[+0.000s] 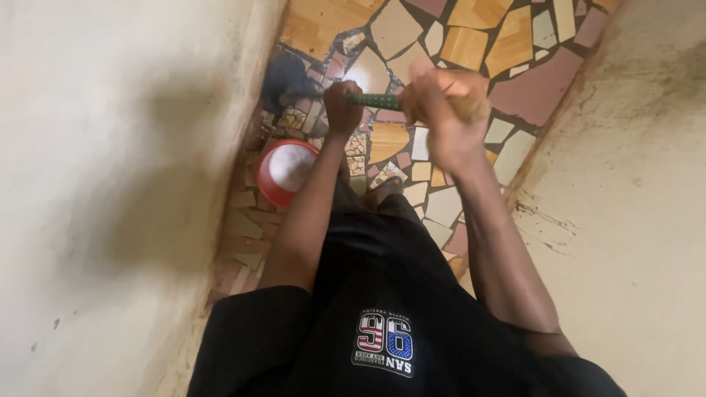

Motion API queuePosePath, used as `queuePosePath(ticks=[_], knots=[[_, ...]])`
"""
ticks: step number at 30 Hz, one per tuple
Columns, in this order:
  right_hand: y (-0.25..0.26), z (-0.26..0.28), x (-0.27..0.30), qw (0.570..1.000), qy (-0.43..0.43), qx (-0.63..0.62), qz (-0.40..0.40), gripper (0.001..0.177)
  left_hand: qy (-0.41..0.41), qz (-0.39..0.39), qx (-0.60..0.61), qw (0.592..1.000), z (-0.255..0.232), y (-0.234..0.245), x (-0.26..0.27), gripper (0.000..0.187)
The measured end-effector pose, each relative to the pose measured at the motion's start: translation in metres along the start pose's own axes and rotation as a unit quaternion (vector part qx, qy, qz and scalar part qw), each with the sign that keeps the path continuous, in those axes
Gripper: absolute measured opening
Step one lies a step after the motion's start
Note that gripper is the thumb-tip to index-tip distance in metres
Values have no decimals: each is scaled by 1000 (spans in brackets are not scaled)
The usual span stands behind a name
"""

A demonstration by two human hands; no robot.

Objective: Mopping a tiled floor using a mop and a bucket of soapy water.

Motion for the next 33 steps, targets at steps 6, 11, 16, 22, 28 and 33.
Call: queuePosePath(ticks=[6, 11, 16, 22, 28, 33], knots=[[-59, 36, 15, 977, 178, 98, 57, 27, -77, 24, 130, 988, 40, -54, -67, 42], [-10, -64, 26, 980, 102, 168, 28, 30, -123, 153, 120, 973, 24, -129, -68, 55], [72, -13, 25, 975, 176, 122, -64, 29, -109, 167, 128, 972, -41, -149, -38, 57], [116, 6, 21, 995, 26, -65, -66, 59, -67, 249, -4, 966, -84, -126, -2, 43], [116, -64, 41, 989, -86, -68, -100, 48, 194, 329, -75, 921, -4, -85, 88, 28], [80, -36, 52, 987, -113, -76, -84, 55, 166, 220, -56, 960, -64, -21, 64, 43]])
Point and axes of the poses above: each hand's wrist, its own x-axis away from the middle knuckle, its own y-axis out of the back of the hand, z = x × y, the point moved 9 cm from there along -x, towards the middle knuckle, and after that the axes turned 3 degrees about -x, right-handed, at the moved point
